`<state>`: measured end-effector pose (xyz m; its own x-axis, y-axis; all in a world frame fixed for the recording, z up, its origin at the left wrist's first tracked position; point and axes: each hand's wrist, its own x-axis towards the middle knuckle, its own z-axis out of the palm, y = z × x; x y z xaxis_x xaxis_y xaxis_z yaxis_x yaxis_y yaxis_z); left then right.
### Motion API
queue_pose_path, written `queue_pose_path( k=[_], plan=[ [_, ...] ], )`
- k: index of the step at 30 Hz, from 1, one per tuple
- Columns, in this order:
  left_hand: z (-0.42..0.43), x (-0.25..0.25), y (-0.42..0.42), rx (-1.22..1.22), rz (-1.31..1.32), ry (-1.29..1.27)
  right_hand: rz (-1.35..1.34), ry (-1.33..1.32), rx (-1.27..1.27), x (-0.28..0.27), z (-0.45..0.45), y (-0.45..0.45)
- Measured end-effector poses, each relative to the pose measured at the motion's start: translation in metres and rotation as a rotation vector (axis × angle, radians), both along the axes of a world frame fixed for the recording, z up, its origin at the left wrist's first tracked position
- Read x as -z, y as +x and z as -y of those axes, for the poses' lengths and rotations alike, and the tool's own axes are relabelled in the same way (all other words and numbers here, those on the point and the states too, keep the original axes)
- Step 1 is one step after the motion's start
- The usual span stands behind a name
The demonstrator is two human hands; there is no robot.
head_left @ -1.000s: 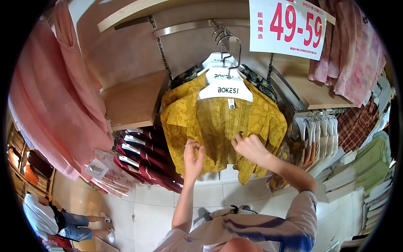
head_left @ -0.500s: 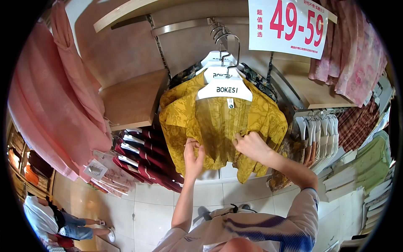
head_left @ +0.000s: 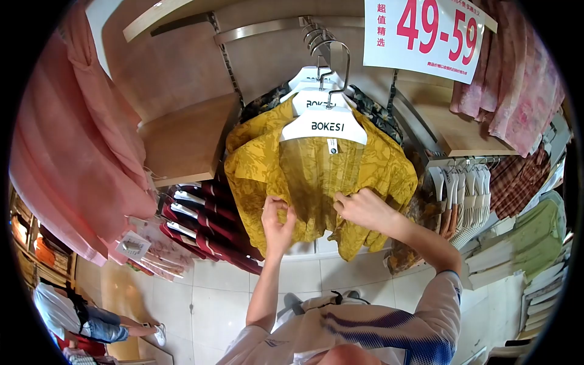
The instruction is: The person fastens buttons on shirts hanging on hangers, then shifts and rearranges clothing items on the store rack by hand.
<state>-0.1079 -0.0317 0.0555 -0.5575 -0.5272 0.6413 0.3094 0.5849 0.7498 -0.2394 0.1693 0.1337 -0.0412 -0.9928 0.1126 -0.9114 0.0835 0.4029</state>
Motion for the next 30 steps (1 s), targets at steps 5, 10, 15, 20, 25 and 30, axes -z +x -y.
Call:
queue_pose_path(
  k=[5, 10, 15, 20, 25, 30],
  plan=[
    [-0.002, -0.002, -0.002, -0.009, -0.001, 0.020, 0.014, -0.019, -0.009, -0.004, -0.004, 0.000],
    [-0.002, 0.000, -0.005, -0.040, 0.004, 0.014, -0.015, -0.036, 0.001, -0.001, -0.004, -0.004],
    [-0.005, -0.001, -0.008, -0.056, 0.022, 0.042, 0.007, -0.008, 0.039, -0.003, -0.002, -0.005],
    [-0.005, -0.002, -0.009, -0.085, 0.015, -0.017, 0.032, -0.085, 0.016, 0.001, -0.001, -0.011],
    [-0.004, -0.010, -0.006, -0.024, 0.082, -0.074, 0.098, -0.192, 0.032, -0.001, 0.000, -0.008],
    [-0.007, -0.010, -0.007, 0.020, 0.127, -0.084, 0.171, -0.370, 0.109, -0.003, 0.002, 0.000]
  ],
)
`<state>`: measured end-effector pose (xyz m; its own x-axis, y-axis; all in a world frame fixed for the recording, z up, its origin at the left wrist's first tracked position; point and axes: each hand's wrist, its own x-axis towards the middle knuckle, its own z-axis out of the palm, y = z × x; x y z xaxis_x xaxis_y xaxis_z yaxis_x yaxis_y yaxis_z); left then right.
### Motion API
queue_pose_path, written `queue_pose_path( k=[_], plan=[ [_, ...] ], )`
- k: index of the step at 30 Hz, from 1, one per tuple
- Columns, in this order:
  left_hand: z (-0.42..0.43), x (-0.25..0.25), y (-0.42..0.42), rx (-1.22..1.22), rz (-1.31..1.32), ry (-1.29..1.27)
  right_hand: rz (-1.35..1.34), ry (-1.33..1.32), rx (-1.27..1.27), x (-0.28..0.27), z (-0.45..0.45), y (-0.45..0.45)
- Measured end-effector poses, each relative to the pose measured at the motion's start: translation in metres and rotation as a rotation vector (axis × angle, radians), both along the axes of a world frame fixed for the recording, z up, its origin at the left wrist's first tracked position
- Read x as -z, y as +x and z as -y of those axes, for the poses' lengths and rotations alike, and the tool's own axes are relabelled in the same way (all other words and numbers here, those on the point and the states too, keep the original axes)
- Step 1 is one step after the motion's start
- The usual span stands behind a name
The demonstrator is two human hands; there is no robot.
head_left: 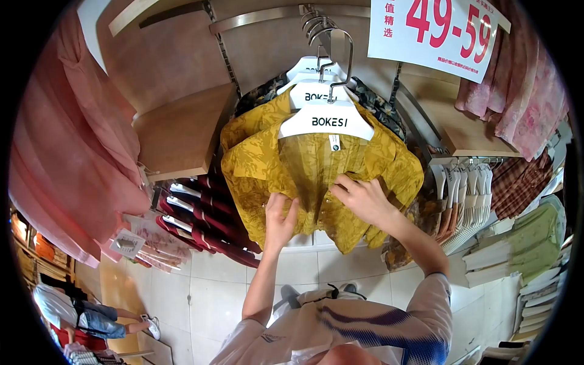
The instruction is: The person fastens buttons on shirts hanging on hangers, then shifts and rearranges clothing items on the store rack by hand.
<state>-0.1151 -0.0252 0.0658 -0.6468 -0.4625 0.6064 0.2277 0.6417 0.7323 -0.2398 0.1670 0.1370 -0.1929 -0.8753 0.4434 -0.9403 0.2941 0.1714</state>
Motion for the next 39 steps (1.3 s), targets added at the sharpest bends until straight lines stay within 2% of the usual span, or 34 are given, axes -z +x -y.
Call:
queue_pose_path(
  k=[1, 3, 9, 11, 14, 21, 30, 39],
  plan=[
    [-0.001, -0.001, 0.000, 0.016, 0.004, -0.006, 0.000, 0.001, 0.000, 0.001, 0.002, 0.000],
    [-0.001, 0.001, -0.001, 0.023, 0.010, -0.002, 0.044, -0.186, -0.062, 0.002, 0.006, -0.002],
    [-0.008, -0.008, 0.001, 0.051, 0.013, -0.070, 0.111, -0.332, -0.150, -0.004, 0.016, 0.004],
    [-0.011, -0.011, 0.001, 0.058, 0.036, -0.058, 0.125, -0.316, -0.159, -0.004, 0.018, 0.012],
    [-0.015, -0.015, -0.001, 0.099, -0.104, -0.076, 0.110, -0.315, -0.182, -0.003, 0.022, 0.019],
    [-0.018, -0.018, 0.008, 0.073, -0.034, -0.076, 0.099, -0.299, -0.219, -0.001, 0.029, 0.030],
    [-0.018, -0.017, 0.017, 0.090, 0.032, -0.024, 0.112, -0.444, -0.291, 0.006, 0.036, 0.032],
    [-0.019, -0.018, 0.016, 0.067, -0.066, -0.057, -0.134, -0.294, -0.179, -0.005, 0.029, 0.047]
  ],
)
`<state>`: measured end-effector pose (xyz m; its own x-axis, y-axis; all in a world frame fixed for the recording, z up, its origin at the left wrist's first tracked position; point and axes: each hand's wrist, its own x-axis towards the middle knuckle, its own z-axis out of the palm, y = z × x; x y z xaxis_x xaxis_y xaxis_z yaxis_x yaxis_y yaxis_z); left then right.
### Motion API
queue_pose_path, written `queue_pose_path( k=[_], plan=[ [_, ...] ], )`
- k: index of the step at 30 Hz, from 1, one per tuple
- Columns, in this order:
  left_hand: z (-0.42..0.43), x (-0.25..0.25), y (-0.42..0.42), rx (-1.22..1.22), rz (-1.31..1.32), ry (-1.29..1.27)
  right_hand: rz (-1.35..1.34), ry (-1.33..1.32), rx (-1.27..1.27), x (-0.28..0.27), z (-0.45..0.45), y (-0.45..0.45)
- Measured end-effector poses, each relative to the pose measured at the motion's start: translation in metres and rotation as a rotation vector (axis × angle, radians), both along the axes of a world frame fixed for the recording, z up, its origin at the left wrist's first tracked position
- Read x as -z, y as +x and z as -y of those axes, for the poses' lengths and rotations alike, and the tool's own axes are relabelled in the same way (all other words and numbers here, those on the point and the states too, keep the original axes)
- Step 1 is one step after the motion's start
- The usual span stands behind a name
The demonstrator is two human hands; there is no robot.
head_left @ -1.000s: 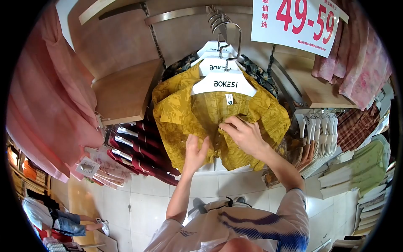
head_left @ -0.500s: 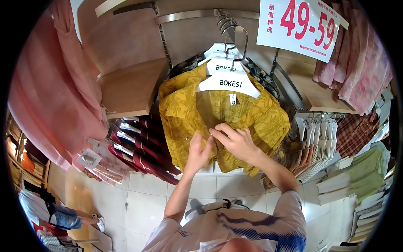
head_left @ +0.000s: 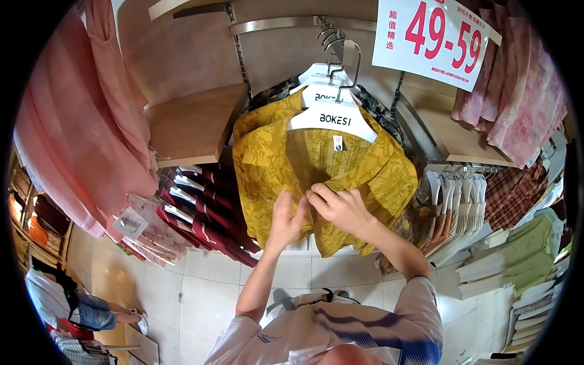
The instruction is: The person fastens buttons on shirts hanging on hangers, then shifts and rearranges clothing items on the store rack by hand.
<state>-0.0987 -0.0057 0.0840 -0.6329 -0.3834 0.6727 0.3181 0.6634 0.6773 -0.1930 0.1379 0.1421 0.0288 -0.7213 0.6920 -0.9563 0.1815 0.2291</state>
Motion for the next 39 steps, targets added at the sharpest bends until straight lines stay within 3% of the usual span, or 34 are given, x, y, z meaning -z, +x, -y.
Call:
queue_pose_path(
  k=[21, 39],
  plan=[
    [0.007, -0.001, -0.002, 0.010, 0.039, -0.045, -0.007, 0.044, 0.005, 0.004, 0.005, -0.003],
    [0.018, -0.004, -0.006, 0.084, 0.137, -0.066, 0.190, 0.024, -0.056, 0.012, 0.010, -0.021]
  ],
)
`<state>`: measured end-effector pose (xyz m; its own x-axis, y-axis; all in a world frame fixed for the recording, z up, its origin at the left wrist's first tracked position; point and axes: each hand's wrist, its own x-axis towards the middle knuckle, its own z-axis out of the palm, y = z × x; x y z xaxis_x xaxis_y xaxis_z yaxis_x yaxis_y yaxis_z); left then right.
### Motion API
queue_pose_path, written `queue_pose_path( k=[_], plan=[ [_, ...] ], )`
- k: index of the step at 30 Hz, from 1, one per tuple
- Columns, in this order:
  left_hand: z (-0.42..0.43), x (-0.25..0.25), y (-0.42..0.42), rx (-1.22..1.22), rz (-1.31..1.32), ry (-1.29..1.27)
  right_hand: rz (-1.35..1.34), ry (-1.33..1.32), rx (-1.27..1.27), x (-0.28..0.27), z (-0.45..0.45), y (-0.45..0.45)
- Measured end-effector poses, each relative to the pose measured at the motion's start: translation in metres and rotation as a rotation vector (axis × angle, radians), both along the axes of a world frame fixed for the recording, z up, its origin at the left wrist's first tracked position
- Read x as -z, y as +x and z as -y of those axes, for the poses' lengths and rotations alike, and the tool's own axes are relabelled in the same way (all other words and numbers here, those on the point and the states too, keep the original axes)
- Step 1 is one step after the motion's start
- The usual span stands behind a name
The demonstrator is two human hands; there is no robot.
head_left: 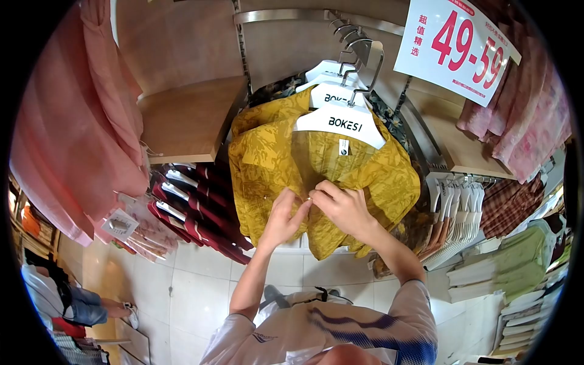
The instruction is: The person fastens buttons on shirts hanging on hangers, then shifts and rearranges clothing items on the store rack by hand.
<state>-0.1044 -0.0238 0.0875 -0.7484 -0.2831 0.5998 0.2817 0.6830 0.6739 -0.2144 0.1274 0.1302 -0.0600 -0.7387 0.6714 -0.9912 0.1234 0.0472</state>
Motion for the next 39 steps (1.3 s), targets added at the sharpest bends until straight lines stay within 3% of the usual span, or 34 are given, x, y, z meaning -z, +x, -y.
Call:
queue_pose_path(
  k=[23, 39],
  plan=[
    [-0.001, 0.001, -0.005, -0.003, 0.021, -0.052, 0.039, -0.001, -0.043, 0.008, -0.001, -0.007],
    [-0.013, -0.002, -0.001, -0.012, -0.259, -0.047, 0.083, -0.061, -0.076, 0.001, -0.003, 0.001]
  ],
)
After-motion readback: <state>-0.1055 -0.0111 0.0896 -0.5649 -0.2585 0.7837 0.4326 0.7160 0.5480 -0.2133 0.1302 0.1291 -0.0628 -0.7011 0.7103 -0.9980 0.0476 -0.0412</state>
